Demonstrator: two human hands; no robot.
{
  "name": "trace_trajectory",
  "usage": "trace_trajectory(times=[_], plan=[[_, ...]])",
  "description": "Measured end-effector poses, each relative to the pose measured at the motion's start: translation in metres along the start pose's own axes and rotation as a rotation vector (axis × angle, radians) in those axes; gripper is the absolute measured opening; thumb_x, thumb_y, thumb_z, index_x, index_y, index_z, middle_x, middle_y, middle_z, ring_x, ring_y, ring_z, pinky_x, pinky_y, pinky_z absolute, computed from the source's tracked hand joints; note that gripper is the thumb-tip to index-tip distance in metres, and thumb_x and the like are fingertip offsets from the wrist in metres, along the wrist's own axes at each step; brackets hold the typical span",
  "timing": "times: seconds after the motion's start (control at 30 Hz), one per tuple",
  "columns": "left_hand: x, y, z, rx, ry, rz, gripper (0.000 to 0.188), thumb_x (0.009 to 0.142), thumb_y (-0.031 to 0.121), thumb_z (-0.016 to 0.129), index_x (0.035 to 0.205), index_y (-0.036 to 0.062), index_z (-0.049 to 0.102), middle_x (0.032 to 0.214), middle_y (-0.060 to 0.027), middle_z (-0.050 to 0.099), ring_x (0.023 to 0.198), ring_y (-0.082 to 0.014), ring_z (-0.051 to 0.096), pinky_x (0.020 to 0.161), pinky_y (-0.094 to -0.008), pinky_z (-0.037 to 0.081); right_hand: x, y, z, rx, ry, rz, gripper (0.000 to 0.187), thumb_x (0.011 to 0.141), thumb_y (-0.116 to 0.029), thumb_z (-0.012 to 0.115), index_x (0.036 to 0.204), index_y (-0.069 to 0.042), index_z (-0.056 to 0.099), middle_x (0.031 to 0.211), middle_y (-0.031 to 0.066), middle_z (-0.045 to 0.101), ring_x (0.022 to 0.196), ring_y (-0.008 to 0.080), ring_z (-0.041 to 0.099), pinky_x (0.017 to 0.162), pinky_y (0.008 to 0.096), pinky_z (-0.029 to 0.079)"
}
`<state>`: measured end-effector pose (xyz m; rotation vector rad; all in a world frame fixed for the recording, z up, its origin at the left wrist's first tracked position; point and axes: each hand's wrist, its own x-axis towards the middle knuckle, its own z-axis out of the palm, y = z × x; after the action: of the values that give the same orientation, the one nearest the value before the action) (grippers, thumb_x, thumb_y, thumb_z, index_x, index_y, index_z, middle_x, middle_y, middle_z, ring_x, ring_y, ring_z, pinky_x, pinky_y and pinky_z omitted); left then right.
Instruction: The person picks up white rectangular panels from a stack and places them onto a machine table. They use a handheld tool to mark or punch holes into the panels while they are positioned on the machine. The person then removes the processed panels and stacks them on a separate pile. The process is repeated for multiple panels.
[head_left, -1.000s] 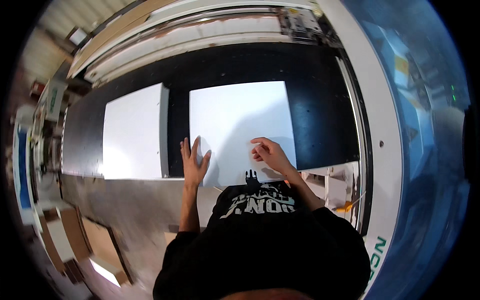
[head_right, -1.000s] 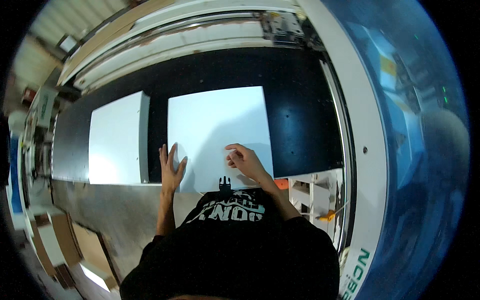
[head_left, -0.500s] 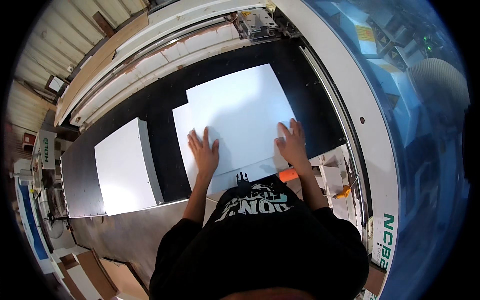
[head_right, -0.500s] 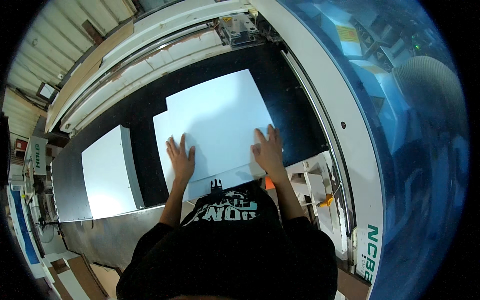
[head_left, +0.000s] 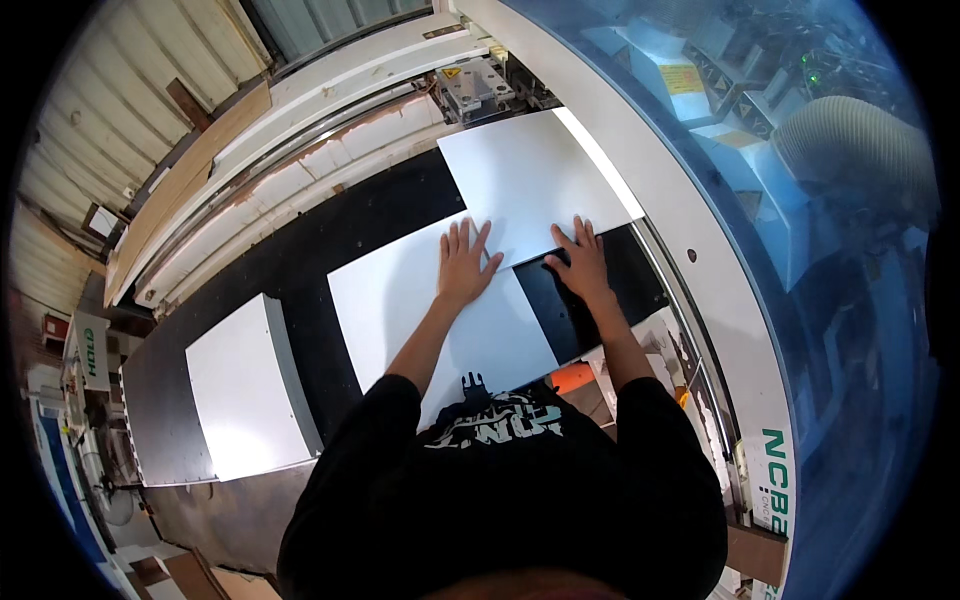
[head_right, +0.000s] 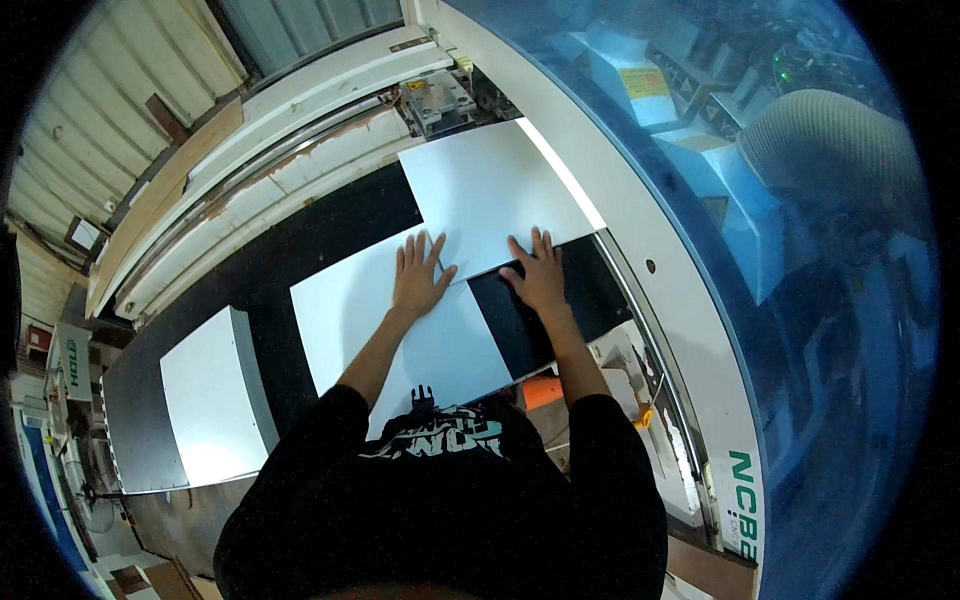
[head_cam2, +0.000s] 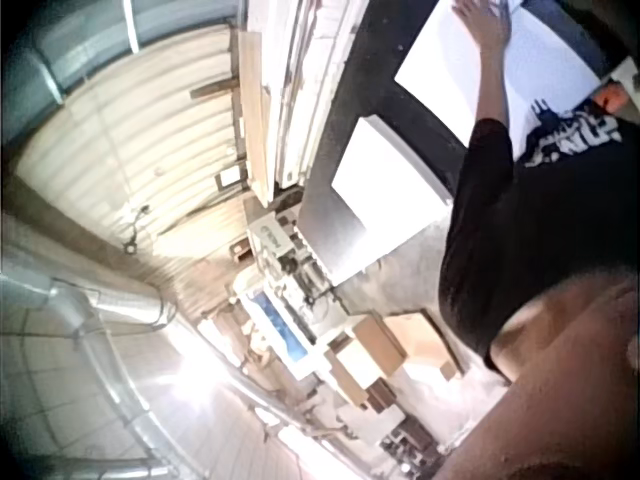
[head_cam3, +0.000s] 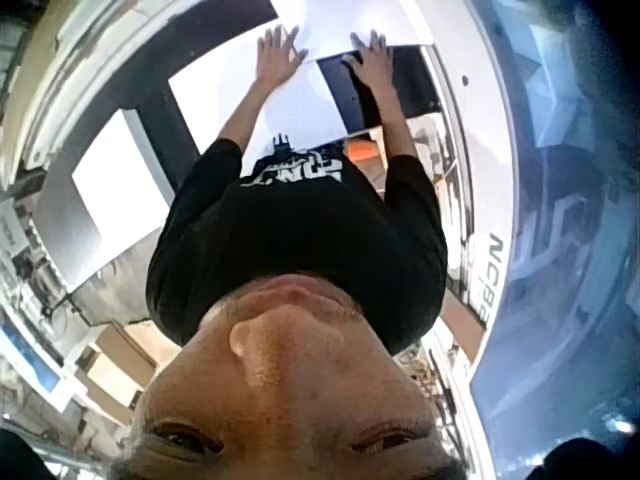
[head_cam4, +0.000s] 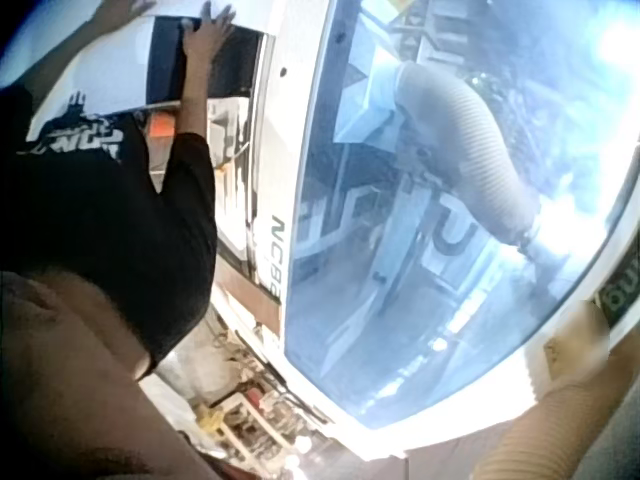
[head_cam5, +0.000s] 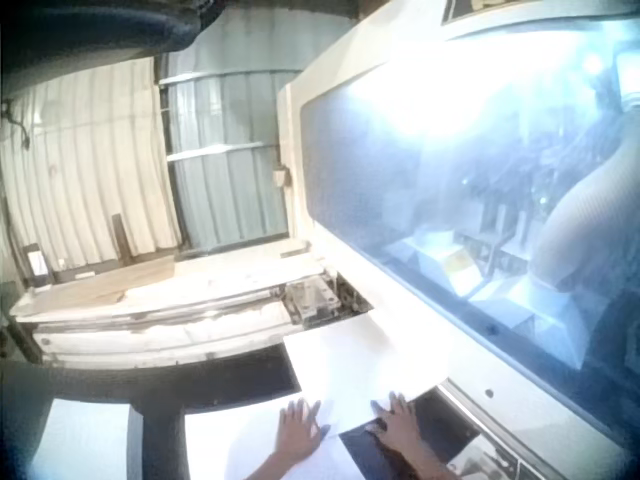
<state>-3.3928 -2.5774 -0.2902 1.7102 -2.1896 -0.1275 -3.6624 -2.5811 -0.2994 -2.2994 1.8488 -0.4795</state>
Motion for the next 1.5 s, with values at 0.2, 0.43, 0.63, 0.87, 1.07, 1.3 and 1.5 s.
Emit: trace_trajectory(times=[0.2,0.43,0.63,0.87,1.07,1.3,1.5], plan=[[-0.014,0.002,-0.009,0.119,-0.111,0.047,0.072,0.100,0.061,0.041,0.159,0.0223,0.028,0.164,-0.0173,0.022,0.153,-0.0397,0.013,0.124,-0.0535,0.009,0.050,0.030,0.006,0.126,0.164,-0.003,0.057,0.085,-0.061,0.063,0.134,-0.032,0.064,0.157,0.0170,0.038,0.148,0.0401,0.028,0.119,0.0611,0.021],[-0.023,-0.009,-0.011,0.111,-0.133,0.005,0.071,0.099,0.061,0.045,0.158,0.0232,0.032,0.166,-0.0149,0.018,0.154,-0.0379,0.009,0.124,-0.0543,0.008,0.069,0.028,-0.013,0.049,0.100,0.112,0.063,0.071,-0.054,0.077,0.131,-0.035,0.067,0.155,0.0086,0.044,0.148,0.0343,0.031,0.121,0.0590,0.021],[-0.006,0.008,-0.006,0.082,-0.131,-0.039,0.077,0.096,0.064,0.048,0.154,0.0138,0.039,0.163,-0.0187,0.024,0.152,-0.0416,0.013,0.120,-0.0617,0.007,0.073,0.033,-0.012,0.069,0.086,0.161,0.065,0.068,-0.052,0.079,0.130,-0.037,0.066,0.156,0.0052,0.044,0.149,0.0299,0.030,0.122,0.0586,0.018],[0.045,0.028,0.027,0.068,-0.103,0.009,0.082,0.094,0.058,0.055,0.147,-0.0026,0.044,0.160,-0.0189,0.032,0.151,-0.0413,0.019,0.120,-0.0614,0.009,0.083,0.050,-0.021,0.078,0.048,0.206,0.069,0.066,-0.052,0.080,0.131,-0.038,0.065,0.156,0.0036,0.043,0.150,0.0283,0.029,0.122,0.0582,0.019],[0.068,0.041,0.039,0.009,-0.082,0.072,0.081,0.093,0.056,0.058,0.145,-0.0039,0.045,0.158,-0.0193,0.034,0.148,-0.0408,0.026,0.122,-0.0577,0.010,0.088,0.080,-0.027,0.168,0.073,0.196,0.070,0.065,-0.040,0.087,0.132,-0.034,0.066,0.154,0.0089,0.045,0.148,0.0308,0.032,0.121,0.0491,0.025],[0.068,0.047,0.036,0.030,-0.118,0.048,0.081,0.095,0.053,0.057,0.146,-0.0068,0.040,0.160,-0.0201,0.032,0.149,-0.0394,0.026,0.123,-0.0521,0.015,0.091,0.092,-0.019,0.197,0.121,0.076,0.073,0.065,-0.039,0.090,0.133,-0.028,0.066,0.152,0.0225,0.043,0.146,0.0375,0.034,0.120,0.0429,0.029],[0.067,0.044,0.034,-0.035,-0.066,0.026,0.080,0.093,0.052,0.060,0.146,-0.0056,0.044,0.158,-0.0213,0.034,0.149,-0.0399,0.025,0.124,-0.0515,0.015,0.065,0.072,0.010,0.066,0.248,0.348,0.087,0.074,-0.067,0.075,0.148,-0.027,0.051,0.157,0.0340,0.024,0.147,0.0489,0.021,0.120,0.0563,0.018]])
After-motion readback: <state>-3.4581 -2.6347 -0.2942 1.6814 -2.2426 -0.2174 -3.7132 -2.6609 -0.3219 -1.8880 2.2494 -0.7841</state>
